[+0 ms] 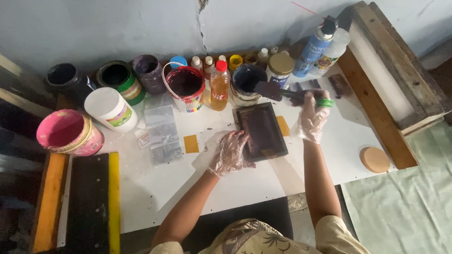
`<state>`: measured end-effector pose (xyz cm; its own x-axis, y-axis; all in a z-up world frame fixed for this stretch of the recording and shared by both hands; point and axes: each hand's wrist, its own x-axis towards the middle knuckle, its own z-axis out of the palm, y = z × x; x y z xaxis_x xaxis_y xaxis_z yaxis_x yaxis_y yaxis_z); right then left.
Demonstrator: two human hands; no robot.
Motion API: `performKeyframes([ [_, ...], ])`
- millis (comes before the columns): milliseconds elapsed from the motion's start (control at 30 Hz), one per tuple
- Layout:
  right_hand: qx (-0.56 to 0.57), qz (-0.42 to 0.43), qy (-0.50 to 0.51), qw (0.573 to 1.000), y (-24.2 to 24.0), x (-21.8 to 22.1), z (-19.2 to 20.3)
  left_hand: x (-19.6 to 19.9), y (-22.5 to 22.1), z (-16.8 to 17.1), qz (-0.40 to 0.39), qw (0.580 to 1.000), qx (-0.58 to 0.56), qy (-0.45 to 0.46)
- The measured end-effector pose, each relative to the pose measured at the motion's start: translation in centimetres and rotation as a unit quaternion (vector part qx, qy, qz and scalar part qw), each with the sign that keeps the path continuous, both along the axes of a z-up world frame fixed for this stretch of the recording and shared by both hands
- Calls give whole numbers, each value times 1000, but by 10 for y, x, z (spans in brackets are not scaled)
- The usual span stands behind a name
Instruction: Mixing ink with a liquid additive and applying it to a screen printing frame using a spatula
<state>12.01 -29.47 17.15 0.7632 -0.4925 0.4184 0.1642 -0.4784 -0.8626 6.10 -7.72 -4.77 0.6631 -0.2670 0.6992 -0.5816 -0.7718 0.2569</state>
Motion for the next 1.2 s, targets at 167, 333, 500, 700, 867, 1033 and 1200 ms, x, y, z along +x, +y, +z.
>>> performKeyframes([
  [167,52,63,28,996,-23,-25,5,1,0,-5,-18,1000,-18,8],
  [333,-30,114,-40,992,-19,-44,-12,2,-1,-10,-32,999,-36,7],
  [500,-103,183,-214,954,-11,-46,-46,1,-4,-6,-54,996,-69,-33],
  [700,-305,180,-294,888,-28,-34,-66,-5,3,16,-61,995,-56,-59],
  [867,-121,186,-179,959,-38,-34,-90,-2,4,13,-61,995,-44,-70],
  [1033,-243,167,-239,925,-65,-13,-125,-3,5,15,-64,996,-33,-57],
  [1200,-110,131,-146,974,-52,-29,-108,-2,5,16,-59,994,-25,-86],
])
